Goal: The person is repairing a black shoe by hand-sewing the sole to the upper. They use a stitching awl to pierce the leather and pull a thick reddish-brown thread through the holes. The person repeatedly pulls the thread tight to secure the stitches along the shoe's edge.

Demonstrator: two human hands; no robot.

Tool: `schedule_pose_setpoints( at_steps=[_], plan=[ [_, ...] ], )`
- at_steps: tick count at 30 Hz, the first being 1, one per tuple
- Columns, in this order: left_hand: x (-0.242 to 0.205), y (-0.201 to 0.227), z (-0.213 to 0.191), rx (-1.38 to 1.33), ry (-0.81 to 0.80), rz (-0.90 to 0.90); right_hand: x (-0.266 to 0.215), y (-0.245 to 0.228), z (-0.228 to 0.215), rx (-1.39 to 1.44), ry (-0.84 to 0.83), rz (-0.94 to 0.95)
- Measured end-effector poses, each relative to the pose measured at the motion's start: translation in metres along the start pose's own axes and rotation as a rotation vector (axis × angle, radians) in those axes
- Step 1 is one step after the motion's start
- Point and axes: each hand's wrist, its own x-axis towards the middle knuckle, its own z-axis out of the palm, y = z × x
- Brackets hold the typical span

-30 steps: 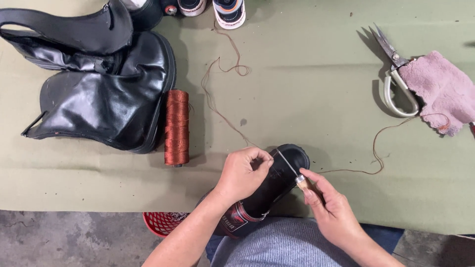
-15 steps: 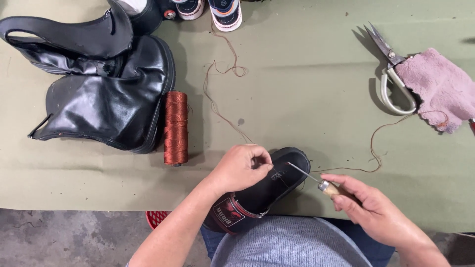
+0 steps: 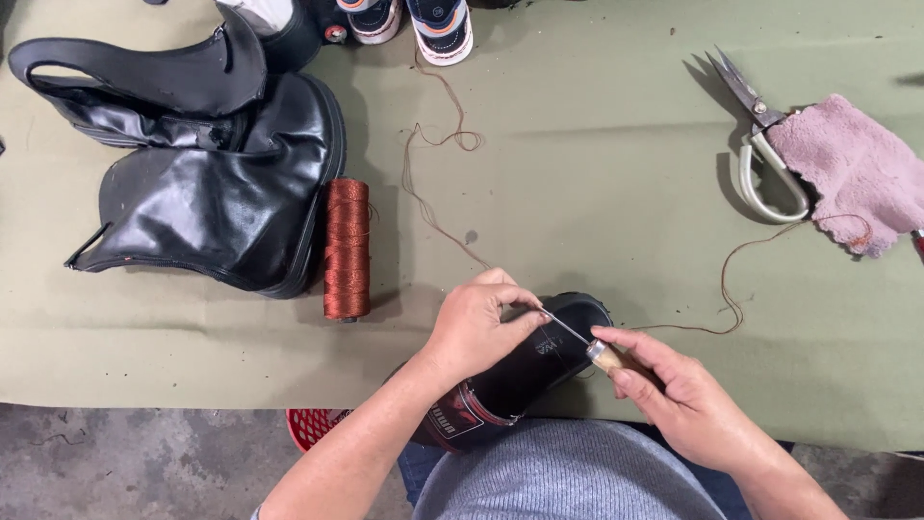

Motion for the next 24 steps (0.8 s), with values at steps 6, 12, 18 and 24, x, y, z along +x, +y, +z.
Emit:
schedule_pose_setpoints(
  at_steps=[6, 12, 18, 24],
  plan=[
    [-0.001, -0.003, -0.013, -0.232, 0.025, -0.064, 0.008, -0.016, 0.006, -0.122, 0.028, -0.088],
    [0.001, -0.006, -0.019, -0.242, 0.090, -0.057, 0.014, -0.033, 0.013, -0.088, 0.031, -0.073],
    [-0.001, -0.012, -0.018, -0.191, 0.185, 0.005, 0.015, -0.033, 0.017, -0.143, 0.059, -0.012],
    [-0.003, -0.014, -0.017, -0.050, 0.266, 0.162, 0.016, -0.029, 0.019, -0.091, 0.057, -0.036]
  ],
)
